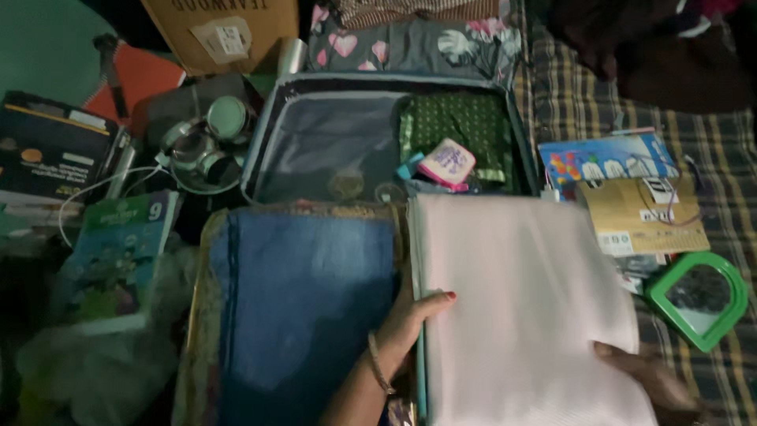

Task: The person folds and packs various clothing items into an open suitcase. They handle shirts, pants, and other garments, arranging them neatly inside the suitcase.

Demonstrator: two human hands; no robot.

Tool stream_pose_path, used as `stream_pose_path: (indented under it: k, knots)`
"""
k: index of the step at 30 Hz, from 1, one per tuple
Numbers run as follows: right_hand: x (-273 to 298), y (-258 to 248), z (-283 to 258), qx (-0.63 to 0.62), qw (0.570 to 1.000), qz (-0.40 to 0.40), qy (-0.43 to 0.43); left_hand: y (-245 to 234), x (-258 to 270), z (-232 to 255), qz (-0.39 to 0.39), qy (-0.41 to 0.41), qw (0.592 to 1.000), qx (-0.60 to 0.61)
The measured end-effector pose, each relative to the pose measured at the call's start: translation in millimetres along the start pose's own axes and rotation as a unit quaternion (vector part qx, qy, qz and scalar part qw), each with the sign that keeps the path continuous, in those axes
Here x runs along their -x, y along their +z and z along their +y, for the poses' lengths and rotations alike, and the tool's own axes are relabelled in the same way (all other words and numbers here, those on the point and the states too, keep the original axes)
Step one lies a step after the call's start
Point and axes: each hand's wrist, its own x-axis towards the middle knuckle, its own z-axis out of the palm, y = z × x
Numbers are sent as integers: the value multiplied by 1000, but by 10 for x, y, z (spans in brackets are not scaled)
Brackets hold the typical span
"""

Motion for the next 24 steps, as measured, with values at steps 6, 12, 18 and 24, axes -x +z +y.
stream_pose_path:
  k: [6,12,18,24]
  knots:
    - [-616,91,576,39,999,-32,-20,-65,-236,-715,147,184,945,-227]
    - [-374,156,539,34,992,-61,-104,-262,-361,-1167,221,203,850,-432]
    - [-269,260,709,197,945,74,-250,-207,76,-983,203,160,847,-465]
    - [115,655,509,266,671,262,-640,110,706,-698,162,332,784,-499]
